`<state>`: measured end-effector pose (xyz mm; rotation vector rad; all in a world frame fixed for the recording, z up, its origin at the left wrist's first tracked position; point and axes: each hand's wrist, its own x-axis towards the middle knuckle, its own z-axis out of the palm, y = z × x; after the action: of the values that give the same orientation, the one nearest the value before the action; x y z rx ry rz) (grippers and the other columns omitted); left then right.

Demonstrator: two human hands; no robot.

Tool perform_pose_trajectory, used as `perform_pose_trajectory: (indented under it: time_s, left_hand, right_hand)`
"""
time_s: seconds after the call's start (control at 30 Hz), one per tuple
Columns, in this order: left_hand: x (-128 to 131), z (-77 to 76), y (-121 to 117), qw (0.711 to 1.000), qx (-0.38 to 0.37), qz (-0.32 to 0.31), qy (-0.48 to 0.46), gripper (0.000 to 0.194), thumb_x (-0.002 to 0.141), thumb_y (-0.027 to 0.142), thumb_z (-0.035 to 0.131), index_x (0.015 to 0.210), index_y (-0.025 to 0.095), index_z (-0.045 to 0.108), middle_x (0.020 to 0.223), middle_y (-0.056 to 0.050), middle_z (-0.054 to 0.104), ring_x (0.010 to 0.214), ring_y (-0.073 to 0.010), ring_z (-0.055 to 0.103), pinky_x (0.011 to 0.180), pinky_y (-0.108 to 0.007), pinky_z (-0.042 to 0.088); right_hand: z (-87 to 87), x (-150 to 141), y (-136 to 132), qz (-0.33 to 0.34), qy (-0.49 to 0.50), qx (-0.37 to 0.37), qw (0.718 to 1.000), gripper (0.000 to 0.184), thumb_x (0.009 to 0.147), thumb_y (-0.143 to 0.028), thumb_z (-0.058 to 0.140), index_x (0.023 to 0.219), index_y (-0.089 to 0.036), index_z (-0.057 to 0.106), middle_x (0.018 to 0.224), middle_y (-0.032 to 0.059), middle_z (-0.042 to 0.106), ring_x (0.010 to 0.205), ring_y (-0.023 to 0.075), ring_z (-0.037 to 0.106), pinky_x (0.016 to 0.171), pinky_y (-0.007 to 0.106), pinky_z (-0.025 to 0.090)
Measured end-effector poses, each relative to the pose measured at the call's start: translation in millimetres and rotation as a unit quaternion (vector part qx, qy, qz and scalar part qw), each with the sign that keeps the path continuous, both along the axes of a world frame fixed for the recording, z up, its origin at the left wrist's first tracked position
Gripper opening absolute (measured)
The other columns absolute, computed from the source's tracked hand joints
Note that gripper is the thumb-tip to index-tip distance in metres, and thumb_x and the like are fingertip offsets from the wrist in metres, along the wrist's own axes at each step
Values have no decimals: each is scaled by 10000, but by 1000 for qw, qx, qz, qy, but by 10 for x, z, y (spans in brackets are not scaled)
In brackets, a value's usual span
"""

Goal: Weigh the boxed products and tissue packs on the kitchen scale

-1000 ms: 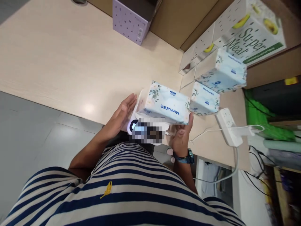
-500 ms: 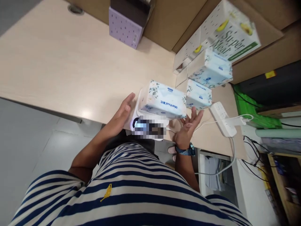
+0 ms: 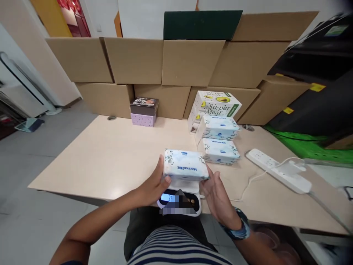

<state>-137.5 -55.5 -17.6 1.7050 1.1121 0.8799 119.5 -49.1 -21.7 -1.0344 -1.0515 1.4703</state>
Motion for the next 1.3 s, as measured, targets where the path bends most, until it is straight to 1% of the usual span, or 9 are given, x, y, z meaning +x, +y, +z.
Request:
perform_pose_trajectory:
  time_s: [0.13, 0.3, 0.37, 0.47, 0.63, 0.9, 1.07, 1.13, 1.3]
  left_hand:
    - [-72, 421, 162, 995, 78, 66, 13, 1077, 1025, 846, 372, 1788, 300, -156, 1916, -98, 64, 1789, -355, 96, 1468, -587, 172]
    - [-555, 713, 917, 909, 228, 274, 214, 905, 1065, 757, 407, 1726, 146, 311, 1788, -215, 420, 1672, -429, 390, 1373, -580, 333]
    - [-796, 604, 1204, 882, 152, 317, 315, 706, 1129, 605, 356, 1684, 172, 402, 1702, -175, 556, 1574, -397, 526, 1296, -527, 423]
    - [-1103, 313, 1415, 874, 56, 319, 363, 560, 1135, 479, 422, 1548, 132, 571, 1499, -200, 719, 1358, -369, 688, 1130, -473, 543]
    - [-1395, -59, 1443, 862, 48, 326, 385, 421, 1112, 445, 581, 1430, 179, 651, 1446, -133, 715, 1328, -275, 688, 1176, -514, 542]
    - [-1452, -221, 1540, 843, 43, 335, 418, 553, 1079, 348, 531, 1556, 70, 535, 1614, -250, 598, 1573, -382, 490, 1358, -529, 362]
    - [-1419, -261, 1521, 852, 44, 328, 406, 612, 1072, 357, 508, 1607, 61, 496, 1679, -236, 553, 1645, -385, 417, 1403, -528, 290]
    - [-1420, -258, 1527, 854, 49, 335, 394, 752, 1053, 391, 534, 1696, 46, 352, 1791, -268, 378, 1701, -413, 331, 1402, -564, 289]
    - [-1477, -227, 1543, 873, 156, 391, 248, 1215, 952, 805, 525, 1760, 9, 87, 1897, -186, -132, 1774, -447, -52, 1458, -557, 140]
  right_hand:
    - [393, -142, 367, 104, -89, 113, 984, 985, 973, -798, 588, 1786, -389, 210, 1837, 43, 383, 1684, 267, 425, 1373, 544, 424]
    - [656, -836, 1309, 153, -231, 267, 923, 1137, 1014, -613, 610, 1791, -179, -97, 1845, 184, 316, 1683, 276, 412, 1412, 535, 315]
    - [604, -1184, 1590, 158, -412, 267, 857, 1065, 1058, -495, 547, 1777, -142, -155, 1861, 230, 226, 1684, 289, 401, 1371, 514, 382]
    - [461, -1550, 1812, 201, -579, 253, 749, 935, 1020, -443, 634, 1786, -151, 186, 1793, 303, 299, 1563, 423, 528, 1234, 569, 512]
    - [347, -1793, 1990, 177, -632, 292, 696, 662, 1075, -248, 464, 1730, -211, 377, 1678, 275, 412, 1488, 415, 540, 1190, 557, 500]
    - [398, -2064, 2330, 190, -668, 332, 639, 642, 1083, -283, 516, 1709, -201, 401, 1630, 265, 466, 1393, 379, 614, 1143, 491, 508]
    - [495, -1883, 2223, 178, -673, 317, 644, 805, 1080, -360, 493, 1761, -63, 182, 1618, 348, 486, 1364, 429, 629, 1086, 532, 530]
    - [546, -1642, 2088, 174, -669, 321, 647, 839, 1081, -398, 484, 1777, -87, 133, 1643, 317, 494, 1408, 426, 595, 1125, 540, 508]
    - [564, -630, 1675, 137, -612, 429, 650, 665, 1074, -467, 498, 1658, -150, 489, 1705, 226, 513, 1552, 415, 488, 1270, 602, 406]
